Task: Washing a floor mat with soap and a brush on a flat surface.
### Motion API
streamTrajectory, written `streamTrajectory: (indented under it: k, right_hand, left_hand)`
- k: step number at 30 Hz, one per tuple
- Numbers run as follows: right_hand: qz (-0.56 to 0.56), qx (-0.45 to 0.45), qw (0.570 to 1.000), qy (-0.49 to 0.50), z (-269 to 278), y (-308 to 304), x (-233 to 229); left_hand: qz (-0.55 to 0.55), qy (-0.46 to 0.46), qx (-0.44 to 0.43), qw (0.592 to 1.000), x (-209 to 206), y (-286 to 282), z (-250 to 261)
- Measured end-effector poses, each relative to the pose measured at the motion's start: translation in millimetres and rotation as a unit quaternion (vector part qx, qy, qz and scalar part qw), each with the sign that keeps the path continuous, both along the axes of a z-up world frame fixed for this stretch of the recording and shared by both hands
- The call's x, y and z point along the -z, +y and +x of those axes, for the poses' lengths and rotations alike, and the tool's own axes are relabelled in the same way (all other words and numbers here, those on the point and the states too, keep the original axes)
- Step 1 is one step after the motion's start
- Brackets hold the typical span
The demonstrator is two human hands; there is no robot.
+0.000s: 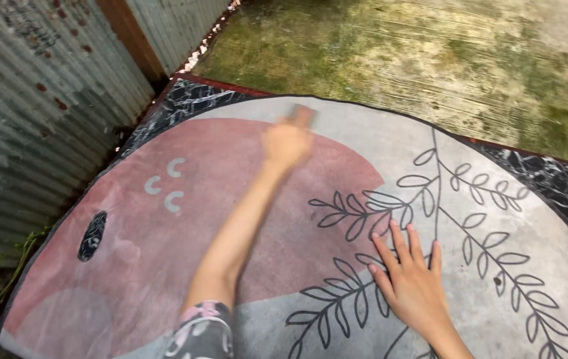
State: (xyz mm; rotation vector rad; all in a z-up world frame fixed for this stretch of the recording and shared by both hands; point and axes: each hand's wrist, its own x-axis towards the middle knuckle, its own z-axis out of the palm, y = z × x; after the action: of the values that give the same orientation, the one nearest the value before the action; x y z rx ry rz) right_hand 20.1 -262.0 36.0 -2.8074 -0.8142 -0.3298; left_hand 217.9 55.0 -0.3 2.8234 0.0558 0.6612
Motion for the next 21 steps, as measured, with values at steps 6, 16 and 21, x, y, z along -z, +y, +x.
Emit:
streamTrajectory:
  k: [6,16,21]
  right_hand:
    - [0.095,-0.016,0.993,0.064,-10,-36,34]
    - [-0.025,-0.006,0.999,0.041,-24,-65,0]
    - [-0.018,-0.014,0.999,0.03,-28,-60,-5]
  left_hand:
    - [-0.029,-0.033,0.355,0.934,14,-187,-23]
    - [0.015,0.056,-0.083,0.995,4,37,81]
    - [-0.026,0.025,0.111,0.993,20,-184,114]
